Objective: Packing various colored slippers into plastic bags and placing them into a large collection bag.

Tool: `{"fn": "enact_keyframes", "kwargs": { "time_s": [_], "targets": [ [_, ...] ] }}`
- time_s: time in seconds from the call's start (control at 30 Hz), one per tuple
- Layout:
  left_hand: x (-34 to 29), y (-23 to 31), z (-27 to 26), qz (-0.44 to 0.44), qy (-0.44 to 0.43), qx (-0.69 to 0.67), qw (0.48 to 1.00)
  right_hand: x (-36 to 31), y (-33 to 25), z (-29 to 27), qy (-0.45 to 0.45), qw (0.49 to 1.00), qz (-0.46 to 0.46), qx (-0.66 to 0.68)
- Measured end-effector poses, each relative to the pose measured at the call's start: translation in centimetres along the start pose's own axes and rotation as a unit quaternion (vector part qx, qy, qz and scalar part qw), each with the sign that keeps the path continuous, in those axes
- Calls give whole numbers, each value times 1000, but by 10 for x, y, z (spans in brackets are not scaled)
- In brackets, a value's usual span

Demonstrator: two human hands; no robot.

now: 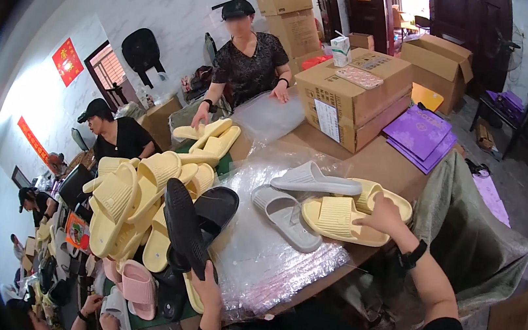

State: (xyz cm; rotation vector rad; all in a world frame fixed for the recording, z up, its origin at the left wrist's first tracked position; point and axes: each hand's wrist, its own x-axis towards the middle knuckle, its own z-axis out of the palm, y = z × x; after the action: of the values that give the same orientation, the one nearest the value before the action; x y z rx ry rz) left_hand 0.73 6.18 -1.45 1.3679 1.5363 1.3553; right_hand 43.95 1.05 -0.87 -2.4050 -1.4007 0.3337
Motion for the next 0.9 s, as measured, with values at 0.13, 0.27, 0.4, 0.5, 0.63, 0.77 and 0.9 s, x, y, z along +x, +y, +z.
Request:
{"fn": "enact_keyframes", "kwargs": {
  "time_s": [0.13, 0.27, 0.4, 0.5, 0.63, 0.77, 0.9],
  "targets": [
    [1, 13, 7, -136, 3, -362, 922, 15, 15, 49, 40, 998, 34, -34],
    [12, 19, 7, -180, -66, -471, 861, 31, 29, 54, 122, 991, 33, 52],
    [16, 20, -1, -213, -87, -582, 780, 12, 18, 10, 173, 974, -133, 62],
    [9, 26, -10, -203, -87, -572, 790, -20, 38, -36, 28, 988, -131, 76],
    [13, 24, -28, -214, -81, -543, 808, -73, -1, -117, -162, 975, -110, 101],
    [1, 22, -43, -220, -90, -496, 835, -87, -57, -155, -156, 882, -77, 438],
    [-7, 35, -69, -193, -129, -407, 884, -13, -150, -136, -79, 808, -128, 570]
  ]
}}
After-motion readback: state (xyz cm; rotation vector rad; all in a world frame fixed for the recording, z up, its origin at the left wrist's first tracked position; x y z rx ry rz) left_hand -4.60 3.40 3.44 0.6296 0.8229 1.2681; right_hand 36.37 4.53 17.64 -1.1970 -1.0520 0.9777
